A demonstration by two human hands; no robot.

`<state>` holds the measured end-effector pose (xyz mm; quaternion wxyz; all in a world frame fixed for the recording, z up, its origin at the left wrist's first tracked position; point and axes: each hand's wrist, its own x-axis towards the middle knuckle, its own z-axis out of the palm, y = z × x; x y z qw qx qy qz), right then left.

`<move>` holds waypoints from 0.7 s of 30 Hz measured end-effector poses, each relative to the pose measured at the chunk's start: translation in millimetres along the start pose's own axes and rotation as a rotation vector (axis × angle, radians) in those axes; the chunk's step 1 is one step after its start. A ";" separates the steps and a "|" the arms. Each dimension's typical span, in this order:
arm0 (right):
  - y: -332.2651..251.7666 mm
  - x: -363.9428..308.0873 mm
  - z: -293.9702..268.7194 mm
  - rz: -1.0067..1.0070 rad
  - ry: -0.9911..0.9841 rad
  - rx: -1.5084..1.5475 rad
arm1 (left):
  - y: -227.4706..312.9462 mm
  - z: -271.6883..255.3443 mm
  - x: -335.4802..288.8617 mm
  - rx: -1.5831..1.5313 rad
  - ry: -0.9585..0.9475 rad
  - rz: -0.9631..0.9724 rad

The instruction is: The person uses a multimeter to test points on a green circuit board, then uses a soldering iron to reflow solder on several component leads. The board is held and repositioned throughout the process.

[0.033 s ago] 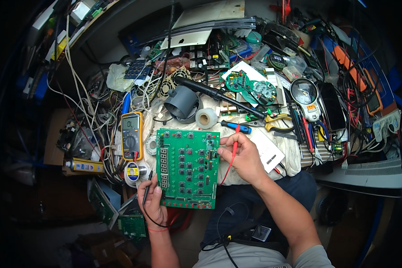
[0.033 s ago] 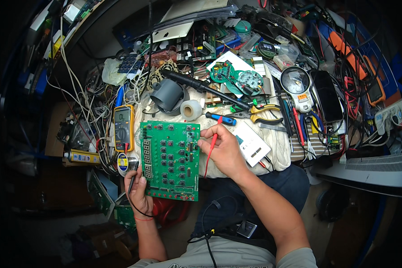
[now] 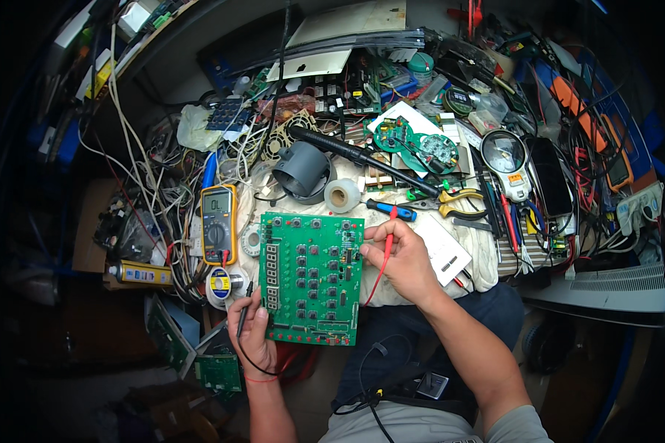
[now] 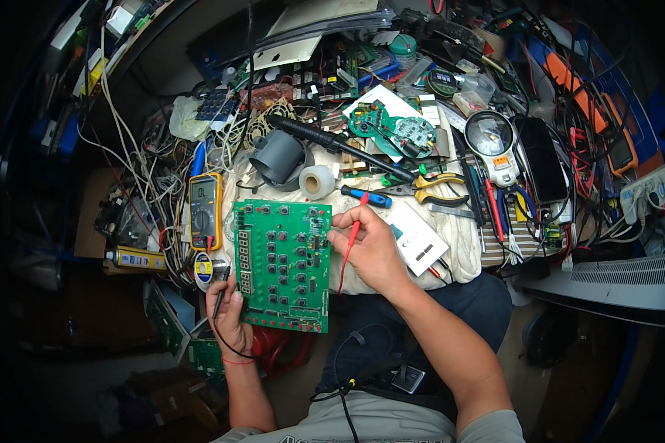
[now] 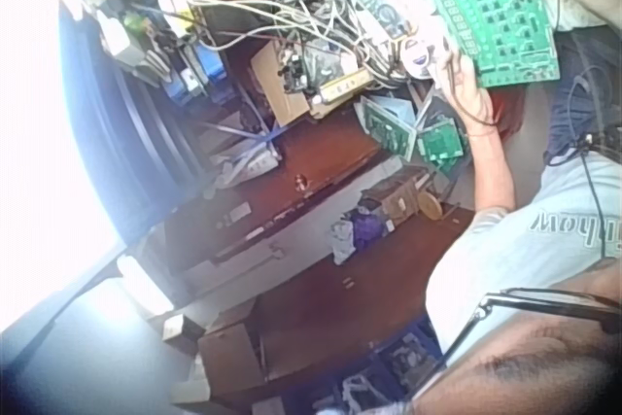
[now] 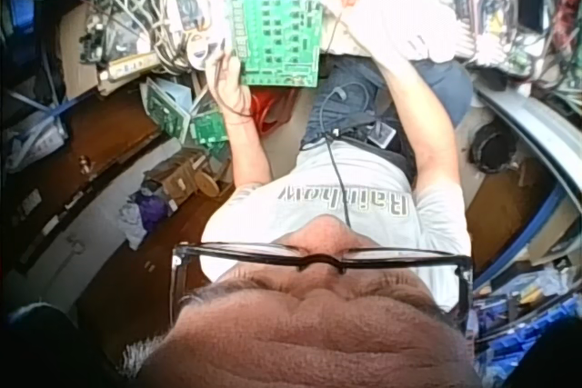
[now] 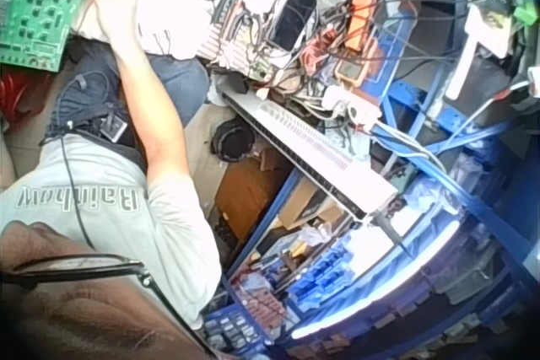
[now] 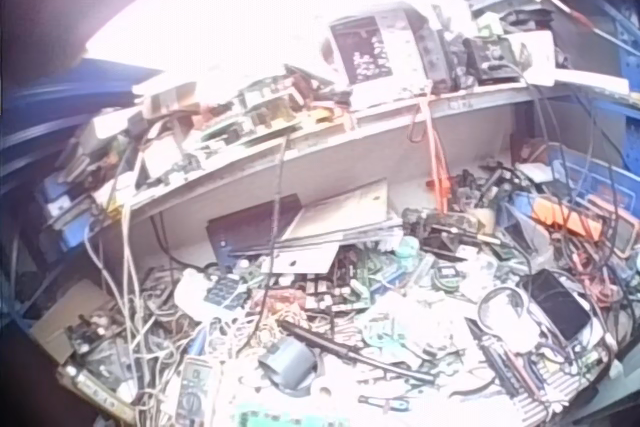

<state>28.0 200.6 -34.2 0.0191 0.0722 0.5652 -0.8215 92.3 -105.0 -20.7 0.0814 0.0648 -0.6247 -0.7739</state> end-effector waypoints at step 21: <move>13.6 17.8 21.7 0.050 -0.021 -0.039 | 18.8 5.7 -15.5 0.721 0.005 0.050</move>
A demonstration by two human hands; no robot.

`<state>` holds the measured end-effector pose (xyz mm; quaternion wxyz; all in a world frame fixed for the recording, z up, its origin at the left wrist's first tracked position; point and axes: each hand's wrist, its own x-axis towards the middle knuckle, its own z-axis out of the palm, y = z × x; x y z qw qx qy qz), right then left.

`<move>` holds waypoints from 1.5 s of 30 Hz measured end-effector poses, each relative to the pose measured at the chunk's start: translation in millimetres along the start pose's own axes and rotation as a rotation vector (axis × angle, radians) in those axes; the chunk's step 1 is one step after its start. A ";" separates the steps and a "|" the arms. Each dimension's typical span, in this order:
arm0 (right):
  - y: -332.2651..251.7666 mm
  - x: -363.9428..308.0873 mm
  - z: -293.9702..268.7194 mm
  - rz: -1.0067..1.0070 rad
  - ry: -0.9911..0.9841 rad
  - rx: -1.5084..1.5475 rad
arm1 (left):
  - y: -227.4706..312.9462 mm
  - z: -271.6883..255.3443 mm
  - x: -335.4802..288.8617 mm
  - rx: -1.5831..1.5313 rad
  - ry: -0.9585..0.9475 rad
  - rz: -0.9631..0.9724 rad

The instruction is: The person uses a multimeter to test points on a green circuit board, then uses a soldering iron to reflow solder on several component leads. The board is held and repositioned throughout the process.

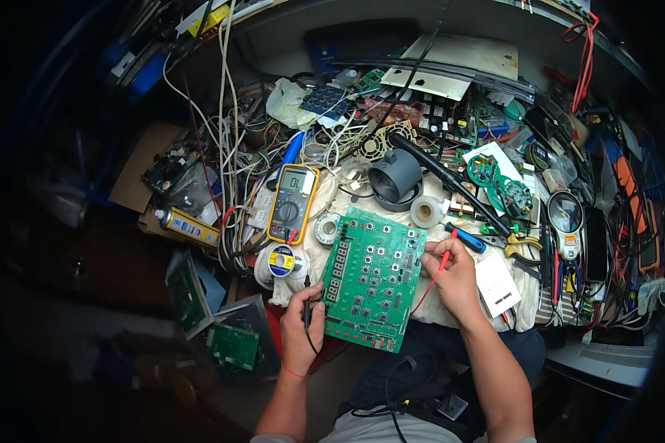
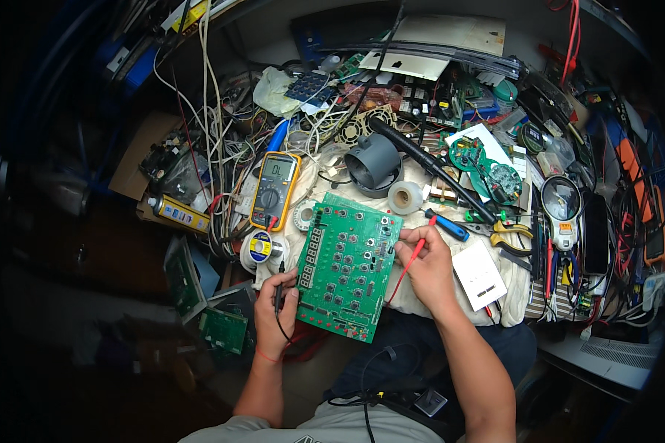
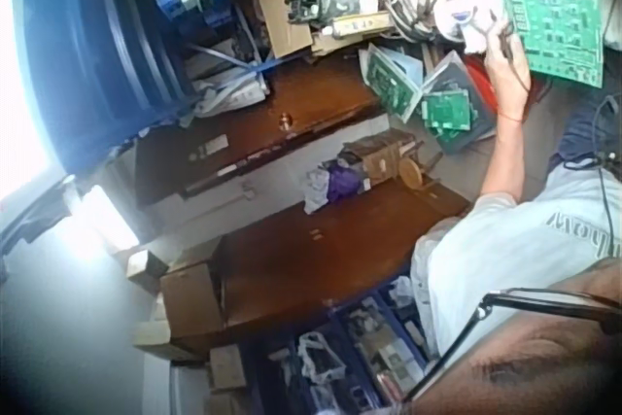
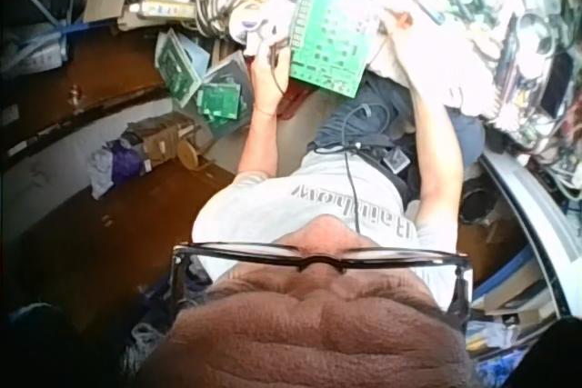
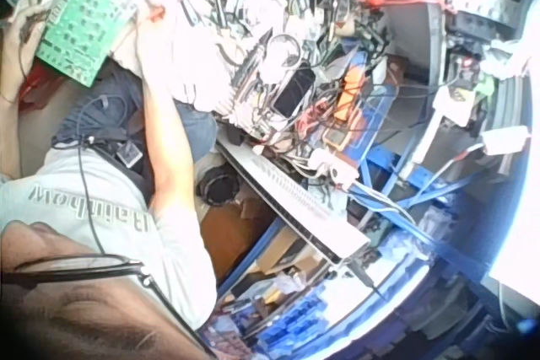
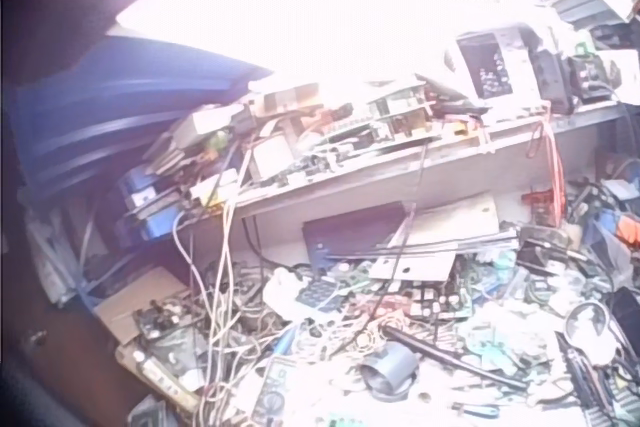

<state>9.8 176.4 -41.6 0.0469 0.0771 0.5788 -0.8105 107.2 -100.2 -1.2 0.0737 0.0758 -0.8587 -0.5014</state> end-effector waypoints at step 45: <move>-21.5 -23.3 -14.5 -0.035 -0.011 -0.220 | 57.3 85.0 78.6 -0.049 -0.222 0.493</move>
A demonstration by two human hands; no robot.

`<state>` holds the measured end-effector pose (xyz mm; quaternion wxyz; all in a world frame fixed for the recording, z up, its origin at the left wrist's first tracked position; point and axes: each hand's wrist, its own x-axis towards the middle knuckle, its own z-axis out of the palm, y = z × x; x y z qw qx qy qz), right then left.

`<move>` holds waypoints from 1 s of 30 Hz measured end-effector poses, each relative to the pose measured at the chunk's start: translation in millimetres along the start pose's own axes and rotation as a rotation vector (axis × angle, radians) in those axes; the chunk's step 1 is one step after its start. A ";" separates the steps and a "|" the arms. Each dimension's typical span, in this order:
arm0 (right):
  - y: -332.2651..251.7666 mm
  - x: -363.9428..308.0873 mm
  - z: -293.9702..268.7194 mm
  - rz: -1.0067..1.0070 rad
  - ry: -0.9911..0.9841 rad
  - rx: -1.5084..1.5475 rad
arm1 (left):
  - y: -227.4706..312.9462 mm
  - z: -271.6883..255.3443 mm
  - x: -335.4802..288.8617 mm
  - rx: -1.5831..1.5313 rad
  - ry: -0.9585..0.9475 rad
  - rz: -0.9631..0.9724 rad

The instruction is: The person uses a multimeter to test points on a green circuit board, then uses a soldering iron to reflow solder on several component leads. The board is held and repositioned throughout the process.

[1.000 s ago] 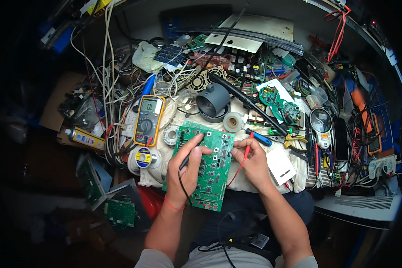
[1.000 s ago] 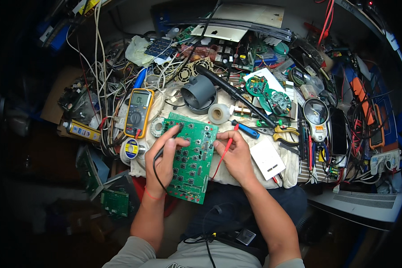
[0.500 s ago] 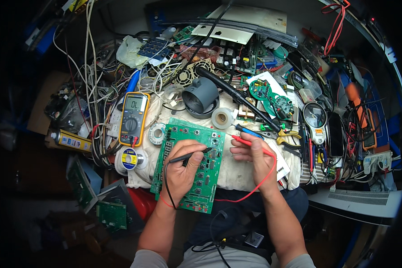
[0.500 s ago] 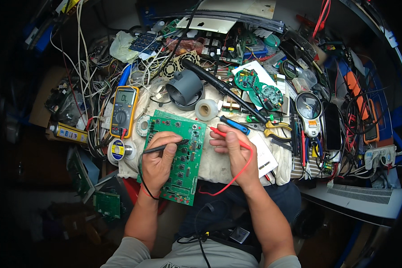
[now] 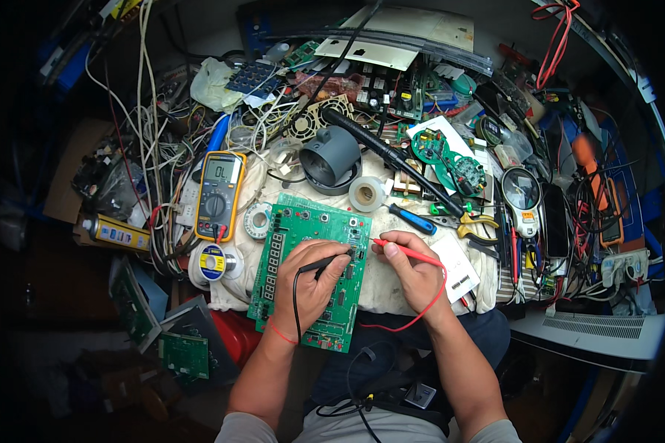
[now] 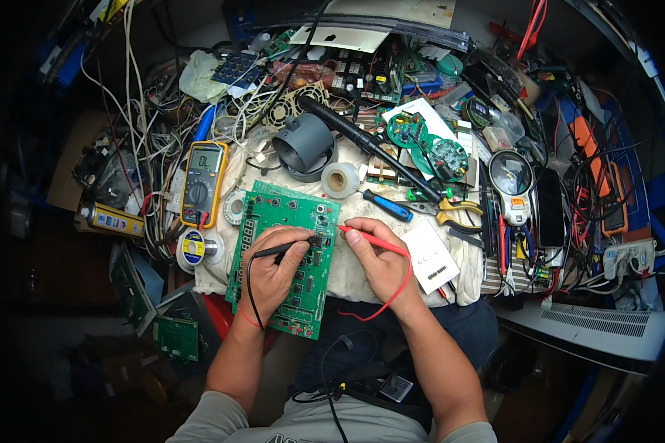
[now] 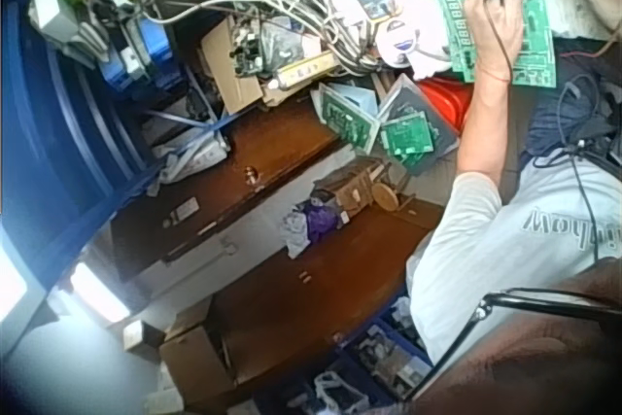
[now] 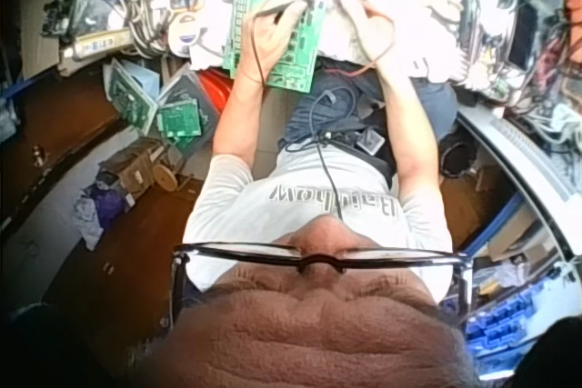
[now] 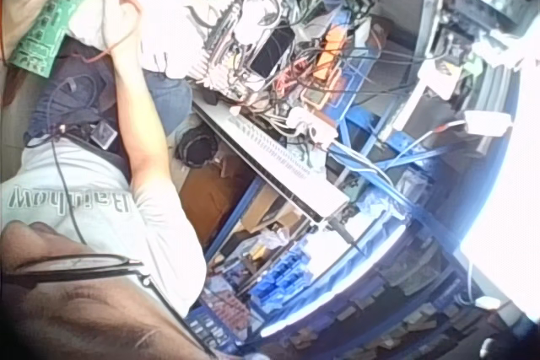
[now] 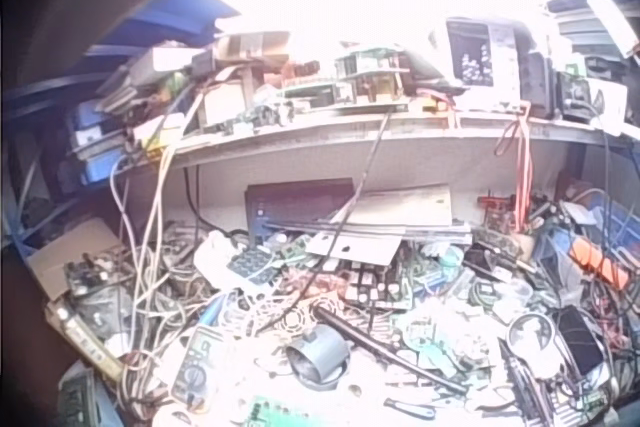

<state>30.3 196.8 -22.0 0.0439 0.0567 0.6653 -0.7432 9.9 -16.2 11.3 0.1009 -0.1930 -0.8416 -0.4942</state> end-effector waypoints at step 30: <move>6.5 1.2 9.4 0.096 0.059 0.228 | -1.0 2.3 -0.8 -0.026 -0.024 -0.051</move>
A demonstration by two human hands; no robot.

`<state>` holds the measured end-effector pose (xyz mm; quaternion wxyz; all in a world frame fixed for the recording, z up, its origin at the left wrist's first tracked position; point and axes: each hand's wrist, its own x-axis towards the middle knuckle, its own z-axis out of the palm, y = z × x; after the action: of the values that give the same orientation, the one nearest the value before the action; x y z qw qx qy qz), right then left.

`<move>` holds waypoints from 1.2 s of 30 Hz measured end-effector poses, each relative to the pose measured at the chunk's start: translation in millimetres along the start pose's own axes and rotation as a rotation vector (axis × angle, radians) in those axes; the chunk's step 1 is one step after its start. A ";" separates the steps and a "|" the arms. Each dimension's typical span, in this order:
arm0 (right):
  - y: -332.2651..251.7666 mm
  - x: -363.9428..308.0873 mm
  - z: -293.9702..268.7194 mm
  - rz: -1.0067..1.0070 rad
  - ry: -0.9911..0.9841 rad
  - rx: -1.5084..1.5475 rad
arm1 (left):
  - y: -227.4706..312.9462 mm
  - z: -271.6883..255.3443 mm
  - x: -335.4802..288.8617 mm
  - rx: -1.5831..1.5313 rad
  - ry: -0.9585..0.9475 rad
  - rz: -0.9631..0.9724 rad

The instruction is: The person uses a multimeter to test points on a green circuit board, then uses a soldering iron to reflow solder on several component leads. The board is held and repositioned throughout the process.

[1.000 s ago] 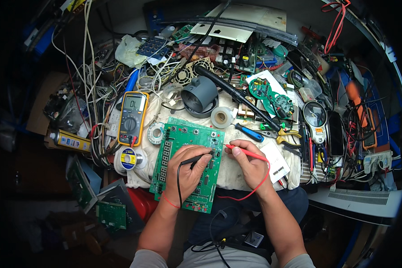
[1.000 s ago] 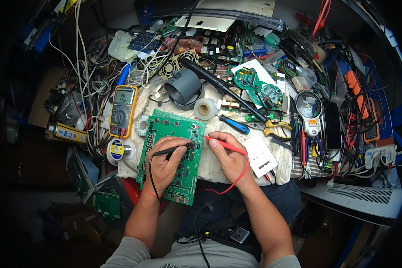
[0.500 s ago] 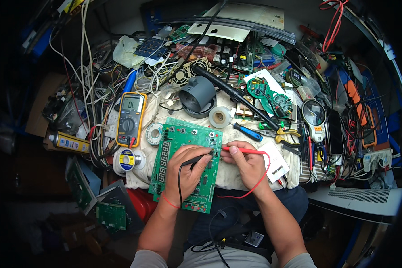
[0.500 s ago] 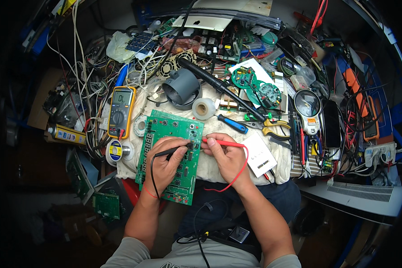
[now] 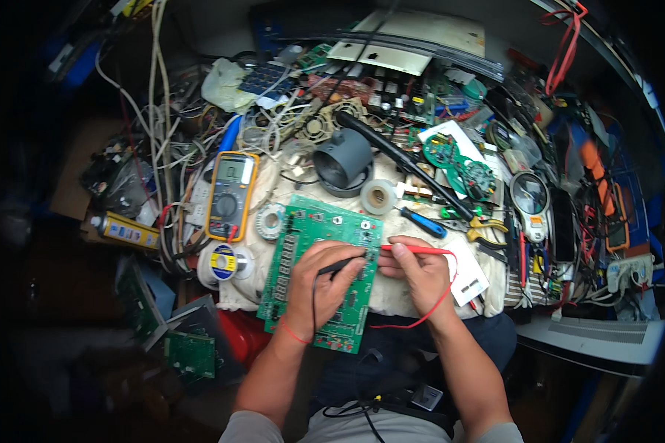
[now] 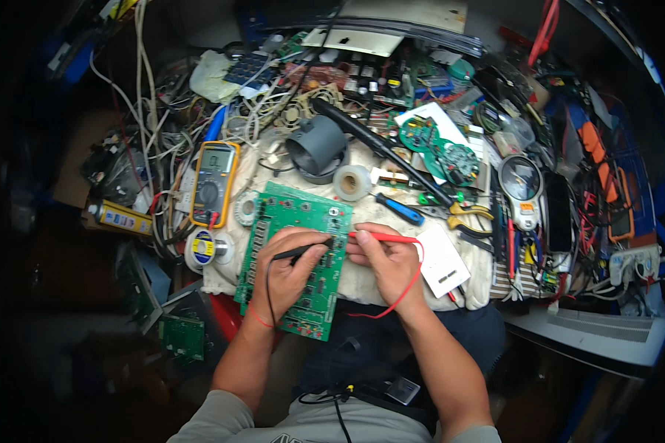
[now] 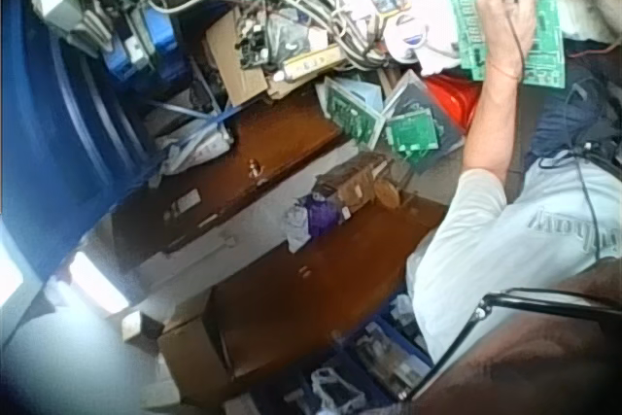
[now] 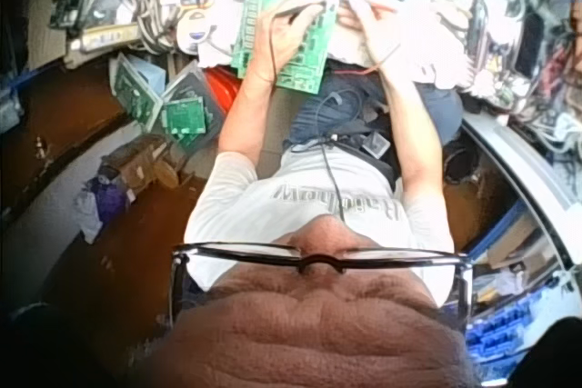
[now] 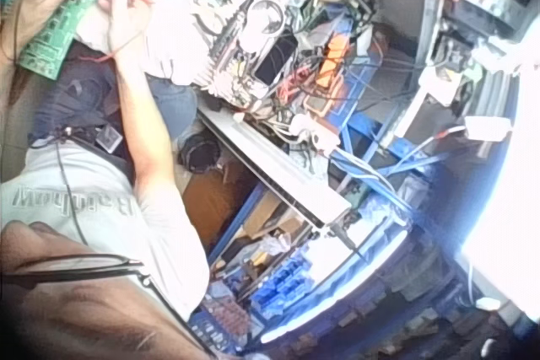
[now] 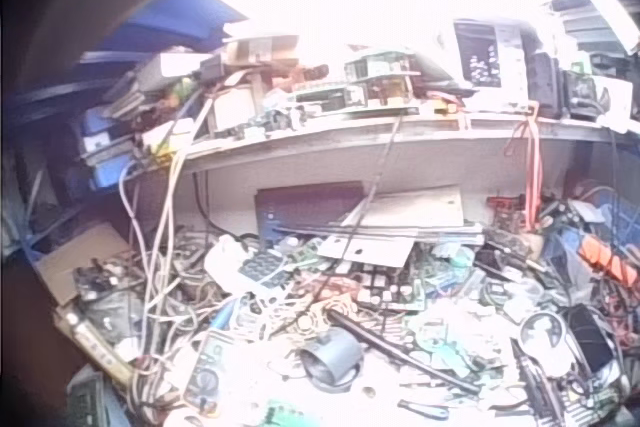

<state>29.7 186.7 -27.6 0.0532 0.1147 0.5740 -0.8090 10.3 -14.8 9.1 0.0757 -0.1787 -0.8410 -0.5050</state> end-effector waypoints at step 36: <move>4.9 1.5 -0.7 -0.029 0.055 -0.032 | -7.2 1.8 -1.7 -0.038 0.006 0.034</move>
<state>29.4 185.8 -32.7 0.0275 0.1277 0.5896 -0.7970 9.2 -16.7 1.8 0.0834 -0.1926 -0.8278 -0.5202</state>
